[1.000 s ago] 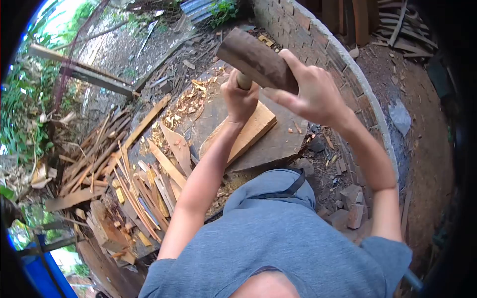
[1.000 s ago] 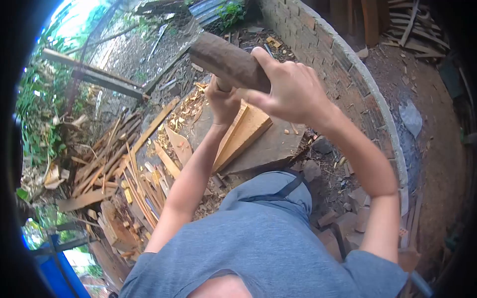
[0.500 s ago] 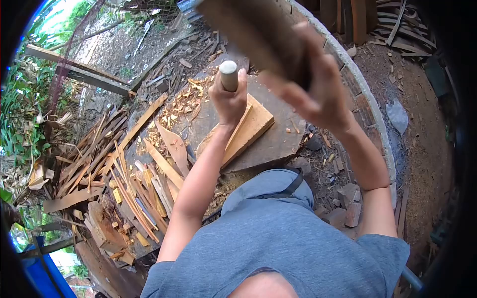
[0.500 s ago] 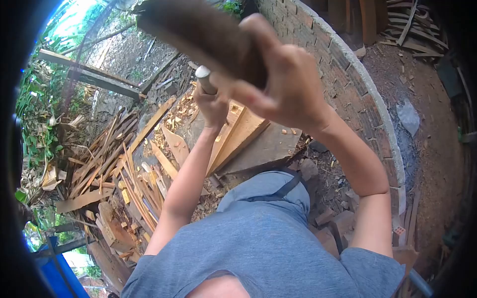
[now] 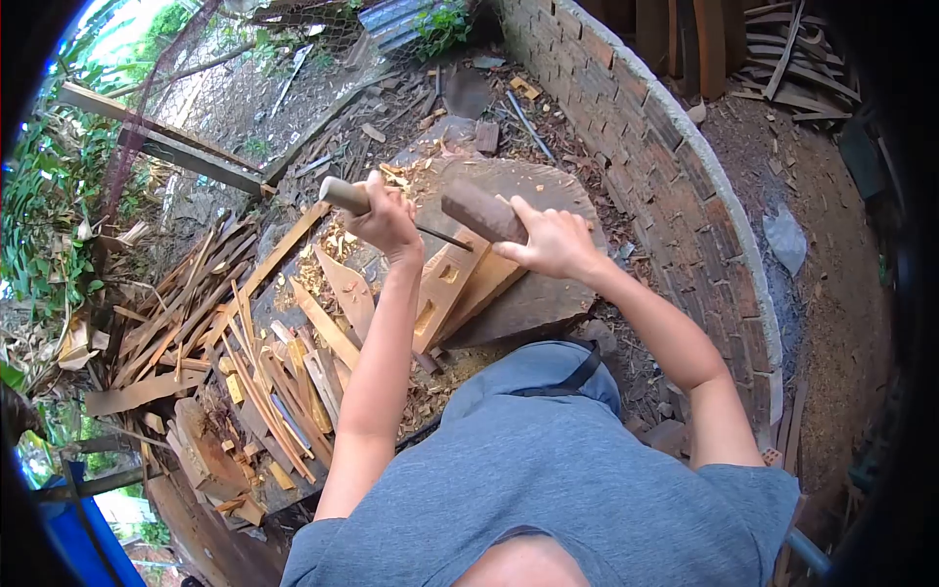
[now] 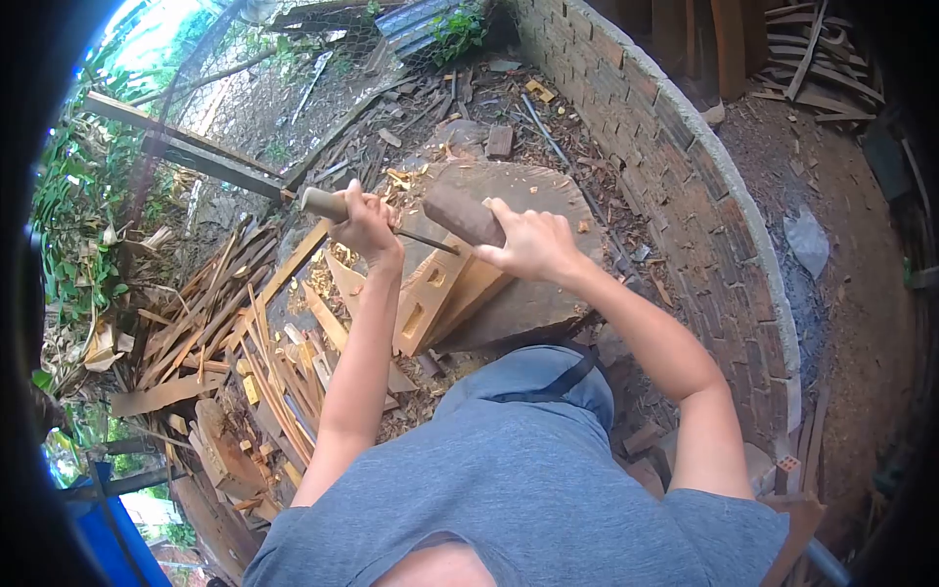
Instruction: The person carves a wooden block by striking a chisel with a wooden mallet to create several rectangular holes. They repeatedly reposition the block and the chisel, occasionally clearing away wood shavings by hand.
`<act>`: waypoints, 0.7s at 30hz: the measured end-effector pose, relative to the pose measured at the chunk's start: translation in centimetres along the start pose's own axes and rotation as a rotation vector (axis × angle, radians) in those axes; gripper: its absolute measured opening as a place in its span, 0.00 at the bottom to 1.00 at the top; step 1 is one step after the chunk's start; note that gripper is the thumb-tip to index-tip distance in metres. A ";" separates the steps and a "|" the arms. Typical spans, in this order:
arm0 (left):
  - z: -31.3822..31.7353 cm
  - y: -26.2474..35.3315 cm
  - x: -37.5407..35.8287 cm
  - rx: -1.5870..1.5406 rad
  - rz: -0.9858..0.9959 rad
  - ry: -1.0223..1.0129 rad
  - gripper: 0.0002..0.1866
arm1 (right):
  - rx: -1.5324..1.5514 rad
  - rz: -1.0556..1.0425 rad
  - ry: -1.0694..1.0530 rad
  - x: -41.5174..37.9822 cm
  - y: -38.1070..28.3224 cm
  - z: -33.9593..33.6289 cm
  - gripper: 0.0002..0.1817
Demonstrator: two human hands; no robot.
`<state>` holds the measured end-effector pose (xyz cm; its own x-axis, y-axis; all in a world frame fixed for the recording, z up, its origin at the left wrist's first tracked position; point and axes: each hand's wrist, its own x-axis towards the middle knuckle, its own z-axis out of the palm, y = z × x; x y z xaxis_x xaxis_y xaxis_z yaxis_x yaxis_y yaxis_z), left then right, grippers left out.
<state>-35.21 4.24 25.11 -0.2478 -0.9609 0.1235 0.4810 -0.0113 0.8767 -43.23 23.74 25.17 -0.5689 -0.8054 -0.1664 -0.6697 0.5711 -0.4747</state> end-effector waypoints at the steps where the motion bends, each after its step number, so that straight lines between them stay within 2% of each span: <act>1: -0.3 0.1 0.1 -0.012 -0.022 0.039 0.12 | 0.003 -0.001 -0.005 -0.1 0.2 1.1 0.45; 3: -0.8 0.3 0.4 -0.025 -0.042 0.083 0.12 | -0.106 0.015 -0.006 -0.1 0.6 2.6 0.45; 8: -0.7 0.2 0.9 -0.049 -0.101 0.046 0.13 | -0.103 0.043 0.021 -0.2 0.4 3.0 0.44; 10: -0.2 0.1 0.6 -0.043 -0.068 0.007 0.13 | -0.095 0.059 0.011 -0.2 0.2 2.9 0.42; 13: 0.8 1.1 -0.4 0.004 0.036 -0.359 0.08 | -0.041 0.084 0.010 -0.4 0.2 3.1 0.42; 16: 1.7 2.5 -0.4 0.081 -0.097 -0.689 0.11 | -0.029 0.087 0.007 -0.4 0.2 3.2 0.42; 20: 2.4 4.1 -0.2 0.142 -0.065 -0.704 0.13 | 0.023 0.085 0.031 -0.5 0.3 3.5 0.45; 21: 2.8 4.7 -0.4 0.049 -0.137 -0.645 0.16 | 0.028 0.087 0.043 -0.5 0.2 3.5 0.44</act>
<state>-35.17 5.35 30.52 -0.7655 -0.5931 0.2495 0.3740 -0.0946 0.9226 -41.37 23.74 22.11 -0.6447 -0.7451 -0.1710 -0.6037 0.6335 -0.4840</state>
